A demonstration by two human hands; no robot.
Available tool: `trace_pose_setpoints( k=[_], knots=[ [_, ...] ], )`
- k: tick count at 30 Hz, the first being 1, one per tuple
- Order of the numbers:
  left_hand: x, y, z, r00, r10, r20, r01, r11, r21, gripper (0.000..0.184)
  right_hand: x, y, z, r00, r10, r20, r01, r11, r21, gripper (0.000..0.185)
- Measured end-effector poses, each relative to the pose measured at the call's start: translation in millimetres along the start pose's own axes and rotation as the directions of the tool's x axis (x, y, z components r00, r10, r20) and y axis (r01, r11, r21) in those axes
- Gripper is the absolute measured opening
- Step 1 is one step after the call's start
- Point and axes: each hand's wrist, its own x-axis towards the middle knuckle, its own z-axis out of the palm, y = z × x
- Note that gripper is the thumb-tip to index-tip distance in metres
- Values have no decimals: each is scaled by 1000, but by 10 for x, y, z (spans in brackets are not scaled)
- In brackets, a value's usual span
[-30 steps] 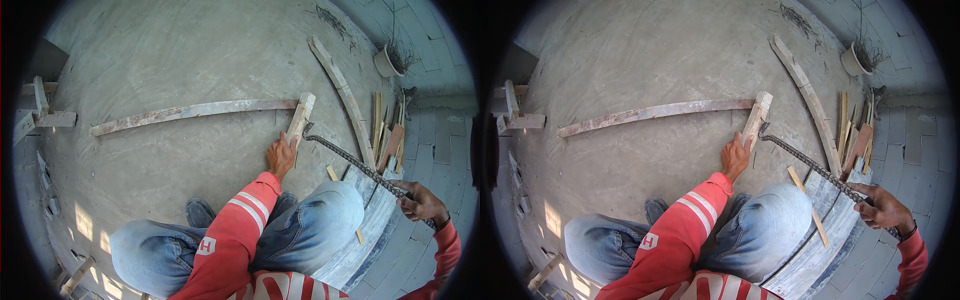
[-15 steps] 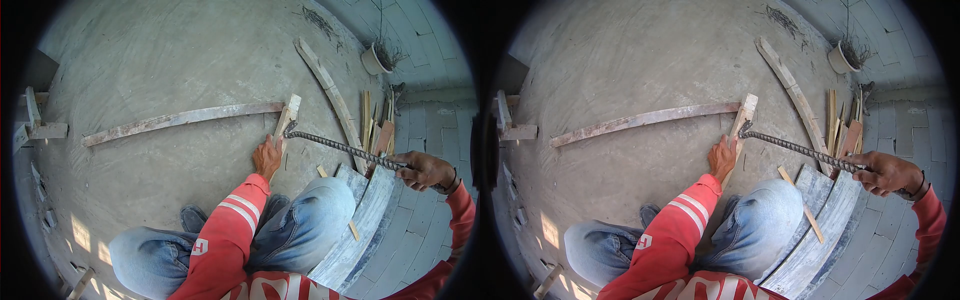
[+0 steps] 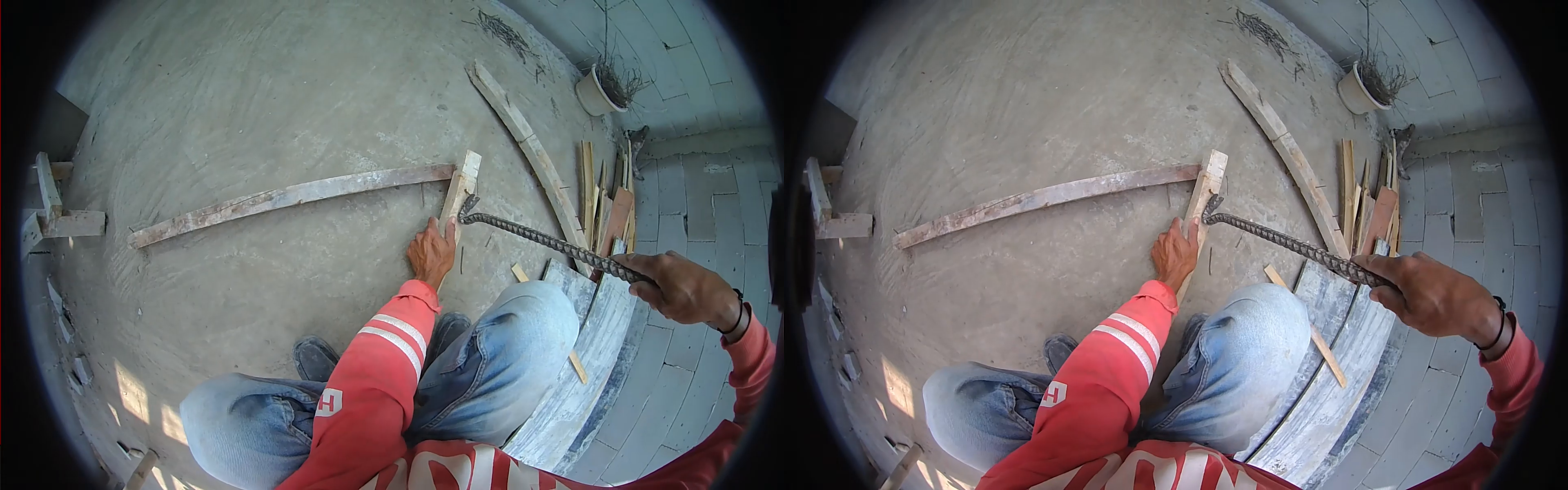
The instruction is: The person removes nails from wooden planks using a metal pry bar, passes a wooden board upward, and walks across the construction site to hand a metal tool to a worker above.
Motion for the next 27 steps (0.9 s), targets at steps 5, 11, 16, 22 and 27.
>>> trace_pose_setpoints(
  k=[5, 11, 16, 22, 27],
  knots=[
    [-6, -40, 65, 999, -49, 16, 49, 998, -33, 58, -28, -45, 106, 999, -2, -41, 1, 1000, -18, 39],
    [4, 7, 14, 996, -72, 49, 75, 996, -53, 58, -39, -143, 110, 997, -24, -69, 28, 998, 63, 40],
    [-17, 69, -13, 995, -77, 67, 82, 994, -79, 57, -58, -245, 119, 997, 65, -40, -59, 989, 137, 40],
    [-14, 51, 110, 999, -5, 53, 7, 999, -37, 53, -124, -438, 164, 990, 141, -23, -134, 975, 179, 40],
    [-47, 134, 56, 996, -9, 83, 15, 998, -64, 53, -231, -484, 220, 984, 173, -46, -163, 972, 172, 37]
  ],
)
